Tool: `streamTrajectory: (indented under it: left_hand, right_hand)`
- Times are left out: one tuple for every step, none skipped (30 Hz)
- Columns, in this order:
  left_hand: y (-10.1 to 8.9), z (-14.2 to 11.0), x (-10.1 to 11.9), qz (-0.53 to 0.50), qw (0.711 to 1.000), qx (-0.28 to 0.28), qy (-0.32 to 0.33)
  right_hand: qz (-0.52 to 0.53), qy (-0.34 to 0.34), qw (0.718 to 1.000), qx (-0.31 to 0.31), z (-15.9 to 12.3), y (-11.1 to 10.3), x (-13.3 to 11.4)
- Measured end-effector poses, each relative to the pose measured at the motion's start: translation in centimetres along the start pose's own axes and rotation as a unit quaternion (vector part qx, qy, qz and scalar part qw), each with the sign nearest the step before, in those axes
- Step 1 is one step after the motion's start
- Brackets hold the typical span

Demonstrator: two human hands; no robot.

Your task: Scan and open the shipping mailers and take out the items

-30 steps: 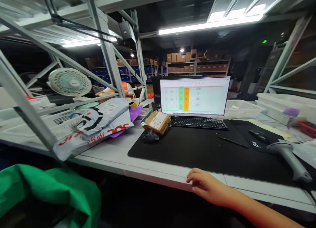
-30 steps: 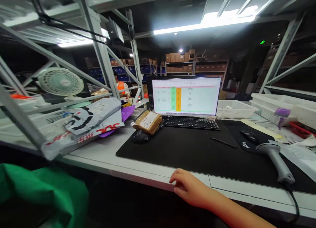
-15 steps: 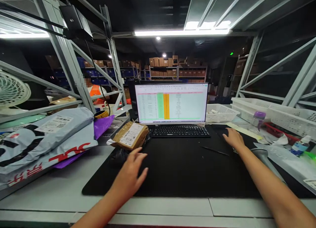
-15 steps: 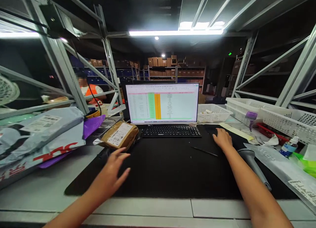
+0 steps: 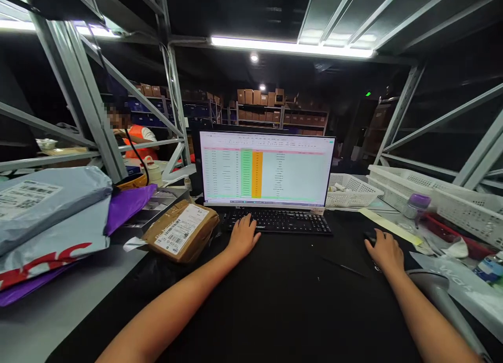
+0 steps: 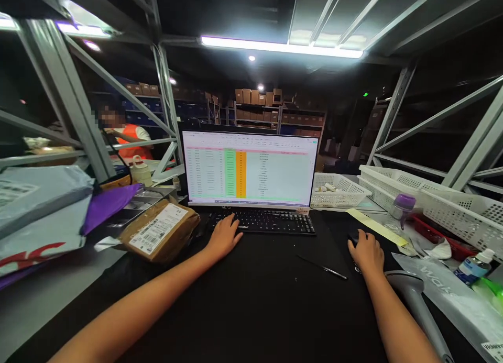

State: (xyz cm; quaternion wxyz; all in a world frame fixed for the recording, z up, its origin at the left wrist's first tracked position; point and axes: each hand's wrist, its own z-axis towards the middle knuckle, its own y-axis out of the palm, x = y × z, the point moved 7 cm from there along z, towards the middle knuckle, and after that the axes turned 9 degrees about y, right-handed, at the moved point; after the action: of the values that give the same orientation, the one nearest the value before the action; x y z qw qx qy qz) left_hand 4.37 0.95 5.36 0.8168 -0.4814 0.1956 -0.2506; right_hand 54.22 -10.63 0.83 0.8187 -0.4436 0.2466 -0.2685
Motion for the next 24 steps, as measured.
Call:
streamTrajectory:
  left_hand:
    - [0.5, 0.2, -0.7, 0.006, 1.000, 0.004, -0.014]
    - [1.0, 0.2, -1.3, 0.011, 1.000, 0.008, -0.025]
    - [1.3, 0.2, -1.8, 0.016, 0.999, 0.011, -0.031]
    - [1.5, 0.1, -2.2, 0.020, 0.999, 0.013, -0.035]
    - [1.7, 0.0, -2.5, 0.022, 0.999, 0.014, -0.038]
    - [1.9, -0.1, -2.7, 0.025, 0.999, 0.013, -0.040]
    - [2.1, -0.2, -2.9, 0.027, 0.999, 0.010, -0.045]
    - [2.3, -0.3, -3.0, 0.030, 0.998, 0.004, -0.052]
    - [2.4, -0.4, -3.2, 0.032, 0.998, -0.003, -0.059]
    - [2.6, -0.4, -3.3, 0.035, 0.997, -0.012, -0.066]
    - [2.7, -0.4, -3.3, 0.037, 0.997, -0.020, -0.070]
    - [2.8, -0.3, -3.3, 0.037, 0.996, -0.027, -0.072]
    - [2.9, -0.3, -3.2, 0.036, 0.996, -0.031, -0.072]
    - [2.9, -0.3, -3.2, 0.035, 0.996, -0.034, -0.071]
    - [2.8, -0.2, -3.1, 0.033, 0.996, -0.036, -0.070]
    - [2.8, -0.2, -3.1, 0.033, 0.996, -0.037, -0.068]
    - [2.7, -0.2, -3.0, 0.033, 0.997, -0.038, -0.066]
    - [2.7, -0.2, -3.0, 0.034, 0.997, -0.038, -0.065]
    - [2.7, -0.2, -2.9, 0.036, 0.997, -0.038, -0.064]
    - [2.7, -0.2, -2.9, 0.038, 0.997, -0.037, -0.063]
    - [2.6, -0.2, -2.8, 0.039, 0.997, -0.036, -0.062]
    - [2.6, -0.2, -2.8, 0.041, 0.997, -0.034, -0.060]
    - [2.6, -0.1, -2.7, 0.042, 0.997, -0.033, -0.058]
    - [2.6, -0.1, -2.7, 0.043, 0.997, -0.033, -0.056]
  right_hand:
    - [0.005, -0.005, 1.000, 0.005, 0.1, 0.2, 0.0]
    - [0.011, -0.011, 1.000, 0.008, 0.2, 0.5, 0.0]
    - [0.016, -0.016, 1.000, 0.010, 0.3, 0.7, 0.0]
    - [0.021, -0.022, 0.999, 0.009, 0.4, 1.1, 0.0]
    - [0.025, -0.028, 0.999, 0.007, 0.5, 1.4, 0.0]
    - [0.029, -0.033, 0.999, 0.003, 0.6, 1.7, 0.0]
    - [0.031, -0.038, 0.999, -0.001, 0.7, 2.0, 0.1]
    - [0.032, -0.042, 0.999, -0.007, 0.7, 2.3, 0.2]
    - [0.032, -0.045, 0.998, -0.012, 0.8, 2.5, 0.3]
    - [0.032, -0.047, 0.998, -0.016, 0.8, 2.7, 0.4]
    - [0.030, -0.046, 0.998, -0.019, 0.8, 2.7, 0.5]
    - [0.028, -0.045, 0.998, -0.021, 0.8, 2.7, 0.7]
    - [0.025, -0.041, 0.999, -0.021, 0.8, 2.7, 0.8]
    - [0.022, -0.037, 0.999, -0.020, 0.8, 2.6, 0.9]
    - [0.018, -0.033, 0.999, -0.019, 0.8, 2.5, 1.0]
    - [0.015, -0.029, 0.999, -0.019, 0.8, 2.3, 1.1]
    - [0.013, -0.027, 0.999, -0.019, 0.7, 2.2, 1.1]
    - [0.011, -0.024, 0.999, -0.019, 0.7, 2.1, 1.1]
    - [0.009, -0.023, 1.000, -0.019, 0.6, 1.9, 1.0]
    - [0.008, -0.021, 1.000, -0.019, 0.6, 1.8, 1.0]
    - [0.006, -0.018, 1.000, -0.018, 0.6, 1.6, 0.9]
    - [0.005, -0.016, 1.000, -0.018, 0.6, 1.5, 0.9]
    - [0.004, -0.014, 1.000, -0.017, 0.6, 1.4, 0.9]
    - [0.002, -0.013, 1.000, -0.017, 0.5, 1.2, 0.9]
